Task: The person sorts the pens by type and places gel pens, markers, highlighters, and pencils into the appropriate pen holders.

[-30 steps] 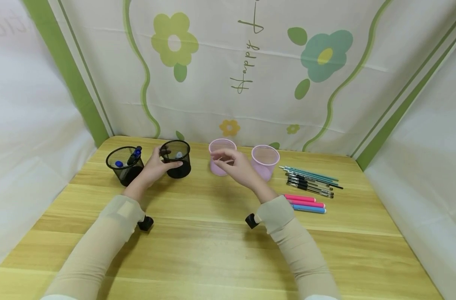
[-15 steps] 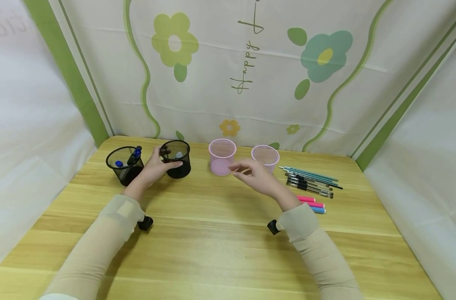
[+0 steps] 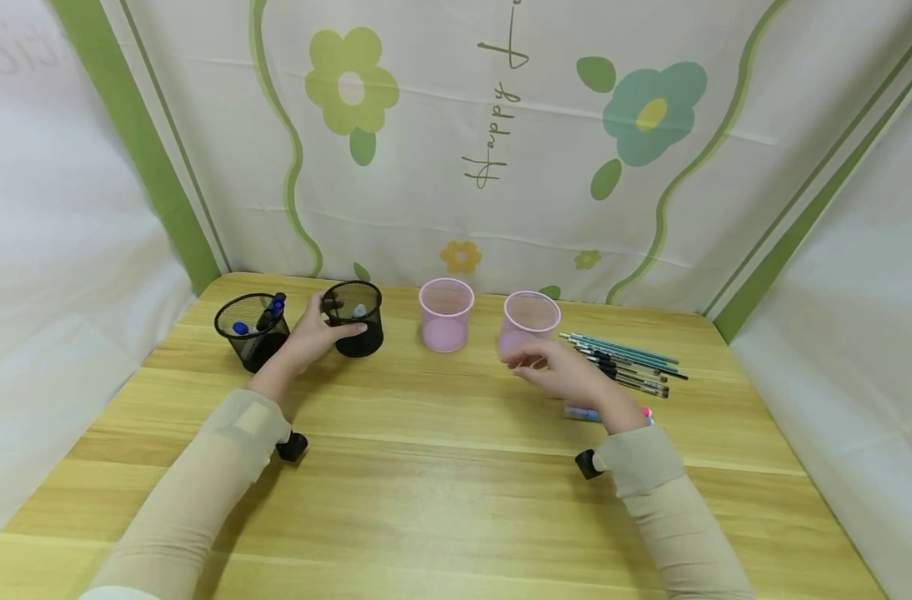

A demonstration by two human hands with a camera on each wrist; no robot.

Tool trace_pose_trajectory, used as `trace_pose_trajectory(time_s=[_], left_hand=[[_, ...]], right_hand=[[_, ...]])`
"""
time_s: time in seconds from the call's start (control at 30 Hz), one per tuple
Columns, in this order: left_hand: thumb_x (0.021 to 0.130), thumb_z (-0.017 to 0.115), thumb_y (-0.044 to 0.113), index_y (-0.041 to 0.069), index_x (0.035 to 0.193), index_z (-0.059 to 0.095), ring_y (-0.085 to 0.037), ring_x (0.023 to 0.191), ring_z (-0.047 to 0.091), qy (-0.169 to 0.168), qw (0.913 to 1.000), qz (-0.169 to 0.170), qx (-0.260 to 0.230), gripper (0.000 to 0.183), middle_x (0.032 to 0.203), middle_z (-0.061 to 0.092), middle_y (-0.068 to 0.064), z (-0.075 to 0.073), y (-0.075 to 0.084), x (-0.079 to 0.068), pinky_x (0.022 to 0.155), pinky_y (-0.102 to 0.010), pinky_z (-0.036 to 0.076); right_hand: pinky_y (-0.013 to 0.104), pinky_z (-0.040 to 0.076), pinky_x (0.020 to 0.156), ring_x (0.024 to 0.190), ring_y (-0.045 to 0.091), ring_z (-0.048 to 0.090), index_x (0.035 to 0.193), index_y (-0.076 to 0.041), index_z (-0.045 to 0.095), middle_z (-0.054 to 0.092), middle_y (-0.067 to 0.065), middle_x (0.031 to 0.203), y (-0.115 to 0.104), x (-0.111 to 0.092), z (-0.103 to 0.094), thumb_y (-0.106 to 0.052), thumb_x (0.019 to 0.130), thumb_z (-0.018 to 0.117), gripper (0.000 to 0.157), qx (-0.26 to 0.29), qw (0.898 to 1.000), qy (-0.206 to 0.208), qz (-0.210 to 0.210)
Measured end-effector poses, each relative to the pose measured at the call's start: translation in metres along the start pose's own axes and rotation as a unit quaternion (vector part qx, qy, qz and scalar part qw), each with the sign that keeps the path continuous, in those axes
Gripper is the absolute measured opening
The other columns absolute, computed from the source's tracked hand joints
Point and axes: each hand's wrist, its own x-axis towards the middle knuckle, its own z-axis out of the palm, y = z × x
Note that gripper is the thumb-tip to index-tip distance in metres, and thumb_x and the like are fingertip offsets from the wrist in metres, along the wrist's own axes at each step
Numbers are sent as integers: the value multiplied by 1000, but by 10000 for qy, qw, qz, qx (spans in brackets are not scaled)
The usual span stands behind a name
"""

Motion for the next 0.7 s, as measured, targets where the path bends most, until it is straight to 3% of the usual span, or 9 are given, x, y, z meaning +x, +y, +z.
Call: trace_pose_trajectory(time_s=[0.2,0.5,0.7], left_hand=[[91,81,32,11,161,12,-40,150,23,-45,10000,-77,-26,101,162,26,-17,0,0,1,117,-57,30],[90,82,32,13,161,12,-40,149,25,-16,9999,-100,-13,101,162,27,-15,0,1,3,117,-57,31],[91,81,33,12,162,9,-41,151,22,-59,9999,-131,-48,104,164,24,-16,-1,-1,3,117,-57,31]], right_hand=[[46,54,95,106,24,67,124,-2,71,73,9,116,23,-18,-12,-13,102,66,25,-16,9992,-44,388],[21,51,92,109,27,68,127,0,70,72,15,120,49,-35,-34,-8,101,66,28,108,9956,-83,928],[22,53,87,113,35,65,128,2,69,70,19,121,59,-39,-40,-3,99,66,30,76,9906,-429,1298]])
